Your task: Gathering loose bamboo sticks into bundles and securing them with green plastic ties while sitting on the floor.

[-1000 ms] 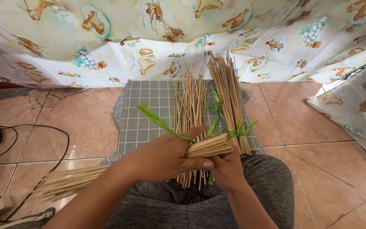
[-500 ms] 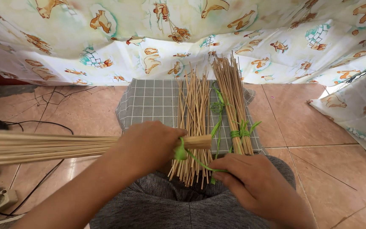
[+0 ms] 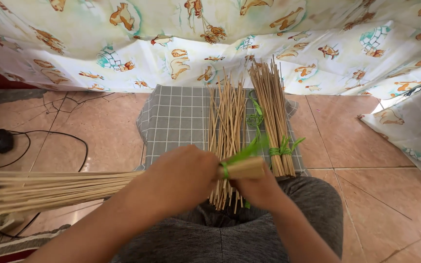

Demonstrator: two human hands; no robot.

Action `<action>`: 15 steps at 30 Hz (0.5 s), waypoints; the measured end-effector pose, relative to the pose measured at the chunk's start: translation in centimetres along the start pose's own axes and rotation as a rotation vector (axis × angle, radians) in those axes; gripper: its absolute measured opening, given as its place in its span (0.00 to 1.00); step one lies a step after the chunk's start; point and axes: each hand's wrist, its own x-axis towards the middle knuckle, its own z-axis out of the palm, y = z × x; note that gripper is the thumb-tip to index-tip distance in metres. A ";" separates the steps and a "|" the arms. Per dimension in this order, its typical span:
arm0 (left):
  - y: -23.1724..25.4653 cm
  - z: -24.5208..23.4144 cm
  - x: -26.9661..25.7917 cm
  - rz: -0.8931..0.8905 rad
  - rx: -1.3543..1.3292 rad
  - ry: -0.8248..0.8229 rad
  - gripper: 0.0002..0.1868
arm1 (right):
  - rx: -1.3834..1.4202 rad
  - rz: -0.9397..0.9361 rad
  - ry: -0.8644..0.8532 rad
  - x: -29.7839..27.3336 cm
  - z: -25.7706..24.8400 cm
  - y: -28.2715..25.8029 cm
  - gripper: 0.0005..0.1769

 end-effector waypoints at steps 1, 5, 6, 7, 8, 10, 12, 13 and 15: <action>-0.3 0.1 0.5 0.002 0.001 -0.002 0.13 | 0.000 0.001 0.002 -0.2 0.8 -1.7 0.11; -1.9 1.9 2.8 -0.085 0.121 0.219 0.11 | -0.488 0.034 -0.045 -1.3 2.6 -7.1 0.05; -2.5 2.7 3.4 -0.082 0.191 0.380 0.09 | -0.602 -0.020 -0.137 -1.6 2.8 -8.0 0.04; -2.7 3.1 4.3 -0.079 0.191 0.381 0.09 | -0.604 -0.020 -0.134 -2.0 2.3 -9.0 0.04; -2.9 3.8 4.8 -0.136 0.260 0.425 0.10 | -0.641 -0.092 -0.125 -2.4 2.0 -10.0 0.05; -3.2 4.8 5.3 -0.193 0.327 0.466 0.10 | -0.676 -0.162 -0.117 -3.5 0.7 -11.7 0.07; -3.1 5.2 5.3 -0.195 0.442 0.266 0.11 | -0.872 -0.068 -0.001 -4.9 -1.6 -13.2 0.08; -3.0 5.6 5.1 -0.195 0.444 0.268 0.11 | -0.873 -0.070 0.002 -4.1 -2.4 -14.1 0.08; -2.7 6.6 4.8 -0.044 0.572 0.128 0.11 | -0.907 -0.119 0.274 -3.1 -4.1 -15.7 0.10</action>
